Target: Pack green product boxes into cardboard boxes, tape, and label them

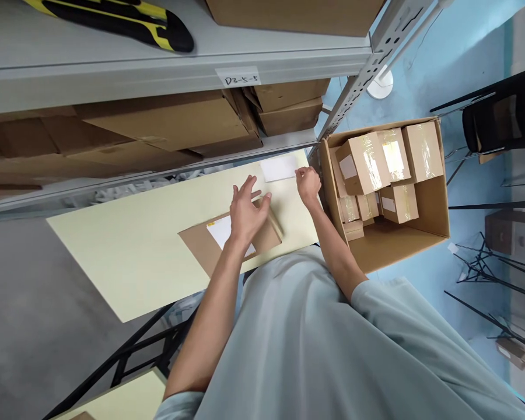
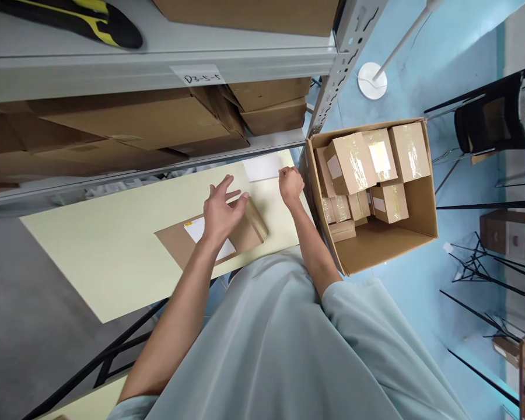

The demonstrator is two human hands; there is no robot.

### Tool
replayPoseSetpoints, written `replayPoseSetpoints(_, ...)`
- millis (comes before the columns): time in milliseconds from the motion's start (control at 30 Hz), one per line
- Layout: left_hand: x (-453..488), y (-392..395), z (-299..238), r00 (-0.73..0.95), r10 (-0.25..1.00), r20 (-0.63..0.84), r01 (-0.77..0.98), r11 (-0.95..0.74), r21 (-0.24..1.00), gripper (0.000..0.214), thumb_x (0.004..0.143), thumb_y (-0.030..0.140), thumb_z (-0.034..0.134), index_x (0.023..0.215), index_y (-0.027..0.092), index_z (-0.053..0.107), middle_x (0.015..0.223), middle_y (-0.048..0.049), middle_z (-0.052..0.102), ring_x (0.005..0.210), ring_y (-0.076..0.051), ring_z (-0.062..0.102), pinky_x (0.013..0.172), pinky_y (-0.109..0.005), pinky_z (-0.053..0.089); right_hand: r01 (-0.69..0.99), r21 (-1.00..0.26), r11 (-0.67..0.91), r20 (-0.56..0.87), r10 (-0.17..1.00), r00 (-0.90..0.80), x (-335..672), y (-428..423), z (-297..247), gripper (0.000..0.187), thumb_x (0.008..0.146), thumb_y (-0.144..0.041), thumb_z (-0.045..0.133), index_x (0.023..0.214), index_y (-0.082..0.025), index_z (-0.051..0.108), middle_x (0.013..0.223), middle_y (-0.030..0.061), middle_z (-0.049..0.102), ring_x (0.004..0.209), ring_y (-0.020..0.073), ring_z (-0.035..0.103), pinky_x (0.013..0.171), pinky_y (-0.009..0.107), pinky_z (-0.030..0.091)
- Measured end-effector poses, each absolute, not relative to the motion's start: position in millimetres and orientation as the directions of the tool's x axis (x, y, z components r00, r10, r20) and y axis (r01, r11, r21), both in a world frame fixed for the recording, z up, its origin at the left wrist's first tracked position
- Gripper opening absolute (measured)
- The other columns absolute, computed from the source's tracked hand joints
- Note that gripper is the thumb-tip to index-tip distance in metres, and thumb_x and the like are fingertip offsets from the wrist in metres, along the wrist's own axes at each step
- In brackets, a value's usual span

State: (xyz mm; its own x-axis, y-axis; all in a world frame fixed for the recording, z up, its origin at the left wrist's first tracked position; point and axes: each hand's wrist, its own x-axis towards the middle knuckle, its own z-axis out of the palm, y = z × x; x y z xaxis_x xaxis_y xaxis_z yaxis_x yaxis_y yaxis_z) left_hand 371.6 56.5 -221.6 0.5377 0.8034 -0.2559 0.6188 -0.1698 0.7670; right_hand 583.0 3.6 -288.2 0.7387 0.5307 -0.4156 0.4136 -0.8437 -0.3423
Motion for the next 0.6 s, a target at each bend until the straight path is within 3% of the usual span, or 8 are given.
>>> replayPoseSetpoints(67, 376.5, 63.1, -219.5, 0.566, 0.789, -0.24, 0.606, -0.201, 0.769, 0.069, 0.106, 0.044, 0.064, 0.172, 0.026, 0.055, 0.176, -0.0119, 0.059, 0.148, -0.034, 0.072, 0.15, -0.061, 0.012, 0.438, -0.353, -0.827, -0.382, 0.555, 0.739, 578.7, 3.3, -280.7, 0.032, 0.123, -0.034, 0.054, 0.127, -0.024, 0.084, 0.137, 0.01, 0.076, 0.111, 0.0246, 0.079, 0.093, 0.033, 0.058)
replayPoseSetpoints(167, 386.1, 74.9, -216.5, 0.646, 0.727, -0.235, 0.579, -0.265, 0.771, 0.068, 0.11, 0.05, 0.058, 0.176, 0.03, 0.053, 0.177, -0.0075, 0.059, 0.169, -0.036, 0.05, 0.149, -0.065, 0.008, 0.497, -0.382, -0.78, -0.354, 0.62, 0.701, 562.7, 5.7, -266.3, 0.035, 0.124, -0.036, 0.05, 0.13, -0.023, 0.082, 0.137, 0.0096, 0.074, 0.114, 0.0246, 0.077, 0.095, 0.032, 0.057)
replayPoseSetpoints(300, 396.6, 93.9, -223.2, 0.668, 0.676, -0.311, 0.614, -0.265, 0.743, 0.071, 0.113, 0.061, 0.051, 0.177, 0.031, 0.053, 0.181, -0.0077, 0.054, 0.178, -0.041, 0.031, 0.146, -0.071, 0.004, 0.63, -0.451, -0.632, -0.341, 0.775, 0.532, 530.3, 10.5, -244.8, 0.037, 0.124, -0.035, 0.046, 0.135, -0.024, 0.08, 0.14, 0.0106, 0.07, 0.125, 0.0271, 0.071, 0.105, 0.034, 0.055)
replayPoseSetpoints(467, 388.6, 119.3, -246.6, 0.613, 0.686, -0.391, 0.685, -0.215, 0.696, 0.072, 0.113, 0.058, 0.044, 0.173, 0.02, 0.059, 0.179, -0.013, 0.056, 0.178, -0.039, 0.032, 0.147, -0.067, 0.003, 0.724, -0.512, -0.462, -0.333, 0.884, 0.328, 517.2, 21.9, -239.3, 0.043, 0.124, -0.036, 0.043, 0.148, -0.022, 0.076, 0.146, 0.0142, 0.066, 0.138, 0.0316, 0.063, 0.122, 0.04, 0.049)
replayPoseSetpoints(600, 370.2, 131.5, -258.4, 0.554, 0.717, -0.423, 0.73, -0.174, 0.661, 0.072, 0.112, 0.054, 0.044, 0.17, 0.016, 0.061, 0.176, -0.0173, 0.058, 0.178, -0.038, 0.033, 0.148, -0.067, 0.003, 0.746, -0.473, -0.47, -0.404, 0.867, 0.29, 535.3, 42.3, -264.5, 0.057, 0.122, -0.028, 0.038, 0.177, -0.019, 0.05, 0.152, 0.0209, 0.062, 0.143, 0.038, 0.059, 0.126, 0.05, 0.047)
